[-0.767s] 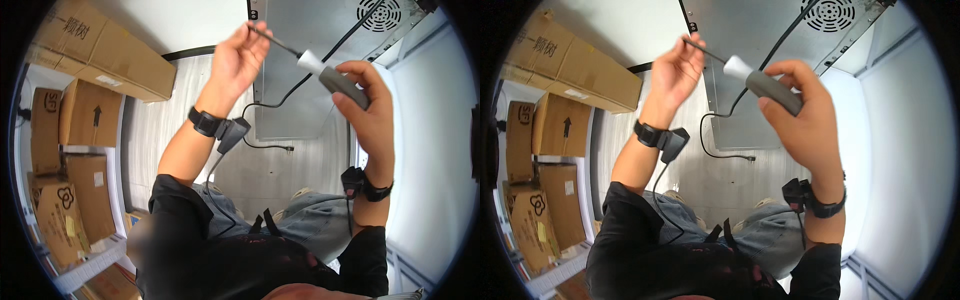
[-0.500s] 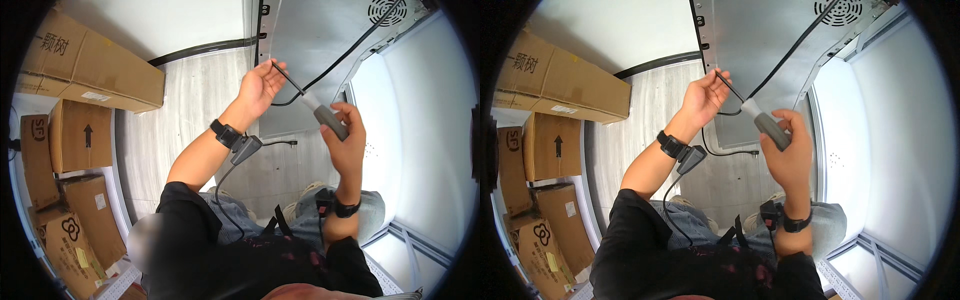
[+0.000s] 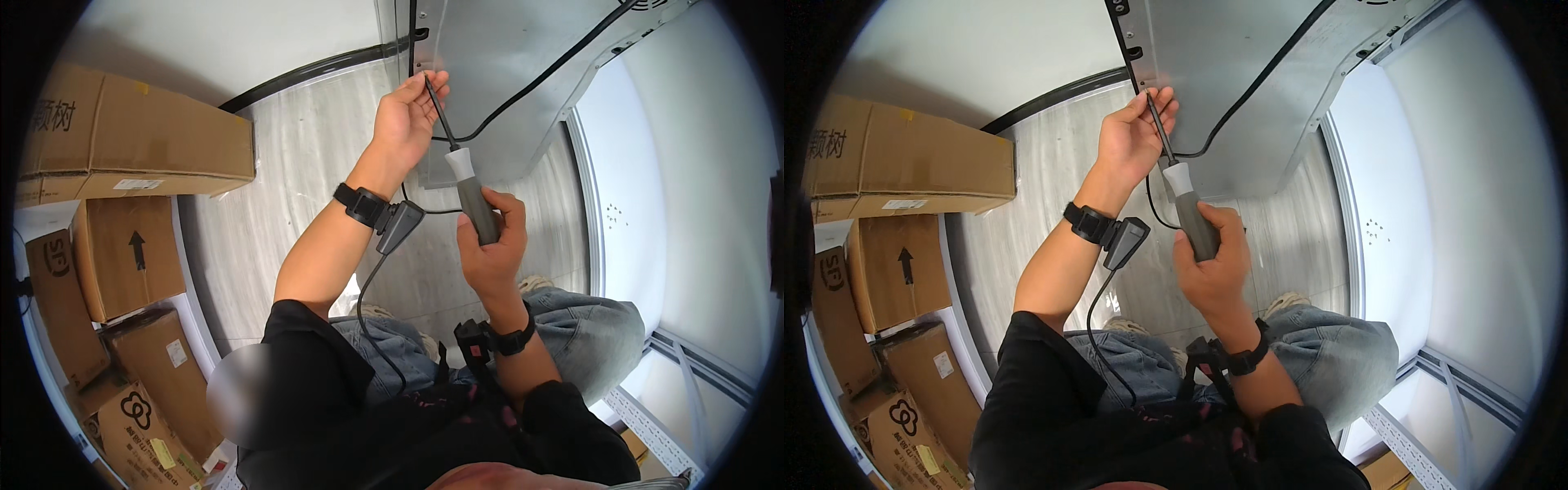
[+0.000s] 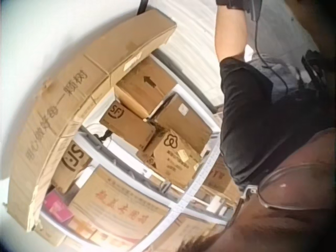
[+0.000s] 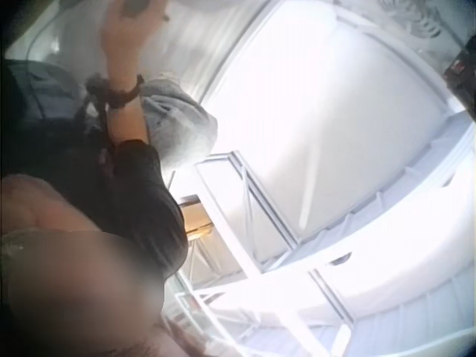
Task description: The person wipes the interior of an electronic device with a blue cloth, then attaches a metal backplate using a screwdriver to secure multiple screws.
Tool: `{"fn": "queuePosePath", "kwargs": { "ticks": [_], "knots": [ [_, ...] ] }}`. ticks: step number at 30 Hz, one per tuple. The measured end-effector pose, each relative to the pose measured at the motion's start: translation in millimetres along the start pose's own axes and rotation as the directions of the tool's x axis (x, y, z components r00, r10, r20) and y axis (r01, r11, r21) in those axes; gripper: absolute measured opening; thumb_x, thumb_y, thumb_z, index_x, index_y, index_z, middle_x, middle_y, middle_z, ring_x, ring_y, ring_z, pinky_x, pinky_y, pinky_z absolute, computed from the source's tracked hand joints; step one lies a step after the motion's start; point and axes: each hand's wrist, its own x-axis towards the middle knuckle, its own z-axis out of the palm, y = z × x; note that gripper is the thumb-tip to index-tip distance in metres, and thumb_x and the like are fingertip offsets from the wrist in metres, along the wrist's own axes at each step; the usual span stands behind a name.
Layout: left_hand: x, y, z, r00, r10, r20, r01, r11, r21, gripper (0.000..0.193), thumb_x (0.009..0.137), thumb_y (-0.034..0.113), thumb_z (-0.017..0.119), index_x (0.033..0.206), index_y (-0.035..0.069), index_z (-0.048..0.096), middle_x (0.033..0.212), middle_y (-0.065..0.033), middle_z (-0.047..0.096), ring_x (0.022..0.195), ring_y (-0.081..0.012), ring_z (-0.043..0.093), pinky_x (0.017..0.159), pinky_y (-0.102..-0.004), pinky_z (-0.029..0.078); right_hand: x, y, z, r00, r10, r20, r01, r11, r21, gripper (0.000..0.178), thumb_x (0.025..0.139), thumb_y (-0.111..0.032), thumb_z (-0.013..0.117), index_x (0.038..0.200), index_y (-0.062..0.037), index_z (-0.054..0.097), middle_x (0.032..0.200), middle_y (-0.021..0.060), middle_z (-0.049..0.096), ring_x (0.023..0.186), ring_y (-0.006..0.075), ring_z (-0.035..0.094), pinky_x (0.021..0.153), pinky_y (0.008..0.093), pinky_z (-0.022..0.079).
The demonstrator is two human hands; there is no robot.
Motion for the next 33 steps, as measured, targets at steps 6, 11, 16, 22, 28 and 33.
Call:
{"fn": "queuePosePath", "kwargs": {
  "ticks": [6,11,16,22,28,33],
  "knots": [
    [5.1,-2.3,1.4,1.0,0.018,-0.017,-0.018,1.0,0.004,0.018,0.097,0.017,0.044,0.101,0.006,0.058,0.106,-0.0097,0.064,0.101,-0.0244,0.058,0.089,-0.034,0.045,4.9,1.3,7.4,0.993,-0.115,-0.023,0.115,0.993,0.0,0.035,0.074,0.001,0.067,0.106,0.0007,0.053,0.088,0.0128,0.056,0.073,0.0236,0.058,0.063,0.0324,0.046],
    [5.6,-2.3,2.3,1.0,0.009,-0.022,-0.01,1.0,-0.028,0.019,0.097,0.019,0.046,0.101,0.006,0.059,0.104,-0.0093,0.064,0.099,-0.0242,0.058,0.088,-0.0341,0.046,8.4,3.7,6.6,0.985,-0.173,-0.006,0.173,0.985,-0.021,0.036,0.073,0.001,0.067,0.107,0.0005,0.052,0.088,0.0125,0.055,0.072,0.0245,0.057,0.062,0.0325,0.046],
    [7.8,-1.3,0.0,0.999,-0.011,-0.03,0.01,0.999,-0.053,0.019,0.096,0.02,0.048,0.099,0.006,0.06,0.102,-0.0084,0.065,0.098,-0.0239,0.059,0.086,-0.0337,0.046,10.8,1.9,6.8,0.984,-0.178,0.003,0.178,0.983,-0.039,0.038,0.073,0.001,0.068,0.107,0.0007,0.052,0.088,0.013,0.055,0.072,0.0253,0.058,0.062,0.0329,0.047],
    [9.1,-1.3,-1.1,0.999,-0.035,-0.022,0.034,0.997,-0.066,0.018,0.096,0.021,0.049,0.1,0.007,0.061,0.102,-0.0074,0.065,0.097,-0.0232,0.059,0.084,-0.0323,0.046,11.7,-4.4,6.2,0.994,-0.111,0.016,0.111,0.992,-0.052,0.037,0.074,0.0,0.067,0.108,0.001,0.052,0.09,0.0138,0.057,0.075,0.0261,0.059,0.064,0.0334,0.047],
    [5.9,-1.0,0.2,1.0,-0.028,-0.005,0.028,0.999,-0.018,0.02,0.096,0.021,0.047,0.101,0.008,0.061,0.107,-0.0071,0.064,0.101,-0.0226,0.057,0.085,-0.0321,0.045,12.5,-10.8,4.3,0.998,0.054,0.045,-0.054,0.998,0.015,0.035,0.078,-0.003,0.067,0.109,0.0022,0.052,0.091,0.013,0.059,0.07,0.0206,0.059,0.061,0.0305,0.047],
    [0.6,3.1,0.2,0.999,-0.026,0.038,0.025,0.999,0.02,0.02,0.097,0.018,0.044,0.1,0.007,0.06,0.111,-0.0066,0.063,0.107,-0.0219,0.056,0.086,-0.031,0.044,15.3,-31.1,2.6,0.87,0.451,0.201,-0.493,0.814,0.308,0.042,0.081,-0.007,0.066,0.117,0.003,0.046,0.089,0.0107,0.061,0.059,0.0129,0.054,0.054,0.0254,0.045]
  ]
}}
